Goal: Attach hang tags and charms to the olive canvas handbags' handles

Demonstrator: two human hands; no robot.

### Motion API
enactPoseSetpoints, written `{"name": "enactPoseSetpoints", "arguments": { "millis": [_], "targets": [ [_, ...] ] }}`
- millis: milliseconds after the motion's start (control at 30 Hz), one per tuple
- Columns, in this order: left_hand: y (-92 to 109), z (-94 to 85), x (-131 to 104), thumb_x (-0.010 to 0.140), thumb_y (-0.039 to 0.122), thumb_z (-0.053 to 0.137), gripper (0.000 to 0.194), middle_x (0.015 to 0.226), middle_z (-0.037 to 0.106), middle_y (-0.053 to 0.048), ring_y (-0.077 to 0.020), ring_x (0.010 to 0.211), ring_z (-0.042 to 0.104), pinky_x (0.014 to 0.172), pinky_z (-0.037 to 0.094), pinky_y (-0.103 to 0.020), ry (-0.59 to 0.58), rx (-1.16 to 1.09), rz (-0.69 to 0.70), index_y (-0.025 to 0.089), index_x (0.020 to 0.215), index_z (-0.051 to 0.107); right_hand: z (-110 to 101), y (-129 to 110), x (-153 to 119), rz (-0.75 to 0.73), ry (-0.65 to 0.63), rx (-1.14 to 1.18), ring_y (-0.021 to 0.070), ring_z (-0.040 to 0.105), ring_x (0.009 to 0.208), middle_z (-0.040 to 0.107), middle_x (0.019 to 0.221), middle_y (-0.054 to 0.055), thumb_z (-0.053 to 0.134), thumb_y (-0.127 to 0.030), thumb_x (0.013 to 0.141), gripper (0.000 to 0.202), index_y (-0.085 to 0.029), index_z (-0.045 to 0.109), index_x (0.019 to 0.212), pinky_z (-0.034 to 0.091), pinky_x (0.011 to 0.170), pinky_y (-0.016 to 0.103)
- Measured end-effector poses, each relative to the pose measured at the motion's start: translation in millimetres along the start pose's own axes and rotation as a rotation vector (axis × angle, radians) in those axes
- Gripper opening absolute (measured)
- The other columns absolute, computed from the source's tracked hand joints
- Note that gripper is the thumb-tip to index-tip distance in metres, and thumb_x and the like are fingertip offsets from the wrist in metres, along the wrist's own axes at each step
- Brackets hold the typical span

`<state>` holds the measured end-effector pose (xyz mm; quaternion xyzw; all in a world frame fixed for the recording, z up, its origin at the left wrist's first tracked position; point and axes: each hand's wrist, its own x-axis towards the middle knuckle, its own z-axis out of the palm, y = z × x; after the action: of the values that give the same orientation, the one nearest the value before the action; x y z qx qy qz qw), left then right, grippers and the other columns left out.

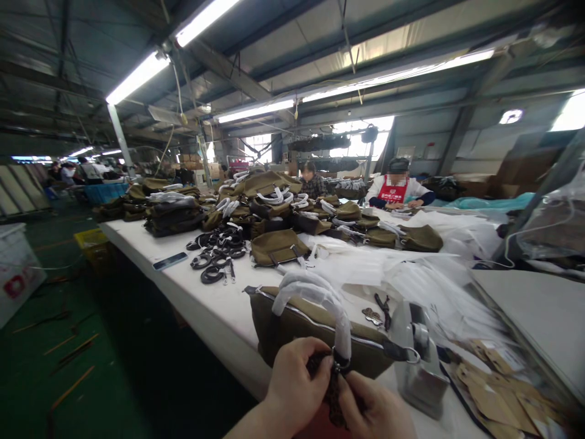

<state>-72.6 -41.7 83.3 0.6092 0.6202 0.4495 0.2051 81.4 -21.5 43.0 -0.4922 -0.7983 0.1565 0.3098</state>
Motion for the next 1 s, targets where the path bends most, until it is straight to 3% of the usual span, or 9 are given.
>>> {"name": "enactPoseSetpoints", "arguments": {
  "millis": [267,433,567,667,900,1000],
  "targets": [
    [-4,0.0,-1,0.079,0.019,0.061,0.014,0.087,0.074,-0.003,-0.0208,0.084,0.067,0.080,0.049,-0.030,-0.011,0.009,0.018,0.021,0.087,0.071,-10,3,-1,0.011,-0.058,0.031,0.0146,0.057,0.051,0.065,0.058,0.002,0.035,-0.049,0.096,0.048,-0.022,0.053,0.061,0.034,0.050,0.023],
    [-1,3.7,-7,0.083,0.020,0.057,0.015,0.089,0.074,-0.003,-0.0217,0.084,0.067,0.080,0.048,-0.031,0.000,0.060,0.039,0.022,0.092,0.069,-11,1,1,-0.003,-0.081,0.058,0.0159,0.061,0.055,0.068,0.062,0.002,0.037,-0.047,0.096,0.044,-0.022,0.058,0.066,0.037,0.052,0.023],
    [1,2.7,-12,0.092,0.027,0.050,0.019,0.089,0.073,-0.004,-0.0193,0.082,0.067,0.077,0.047,-0.027,-0.013,-0.066,0.050,0.022,0.099,0.066,-8,0,3,0.006,-0.101,0.129,0.0168,0.062,0.058,0.069,0.065,0.002,0.035,-0.050,0.096,0.046,-0.022,0.061,0.070,0.040,0.053,0.022],
    [0,-0.2,-7,0.099,0.033,0.038,0.033,0.077,0.070,-0.004,-0.0172,0.073,0.064,0.069,0.045,-0.026,-0.031,-0.134,0.025,0.020,0.090,0.067,-6,0,2,0.023,-0.103,0.145,0.0166,0.061,0.057,0.068,0.063,0.002,0.034,-0.052,0.097,0.048,-0.023,0.059,0.069,0.039,0.053,0.022],
    [-2,-1.4,11,0.084,0.027,0.059,0.015,0.074,0.069,-0.003,-0.0175,0.071,0.063,0.065,0.045,-0.025,-0.130,-0.114,-0.088,0.018,0.076,0.068,-6,7,4,0.082,-0.155,0.112,0.0183,0.065,0.062,0.069,0.066,0.001,0.031,-0.053,0.097,0.048,-0.024,0.062,0.073,0.040,0.056,0.024],
    [-5,-1.7,13,0.084,0.026,0.057,0.015,0.075,0.067,-0.003,-0.0183,0.073,0.063,0.067,0.045,-0.027,-0.067,-0.061,-0.071,0.019,0.074,0.066,-3,13,6,0.070,-0.165,0.127,0.0178,0.064,0.058,0.069,0.063,0.001,0.033,-0.054,0.094,0.047,-0.025,0.061,0.069,0.041,0.054,0.024]
  ]
}}
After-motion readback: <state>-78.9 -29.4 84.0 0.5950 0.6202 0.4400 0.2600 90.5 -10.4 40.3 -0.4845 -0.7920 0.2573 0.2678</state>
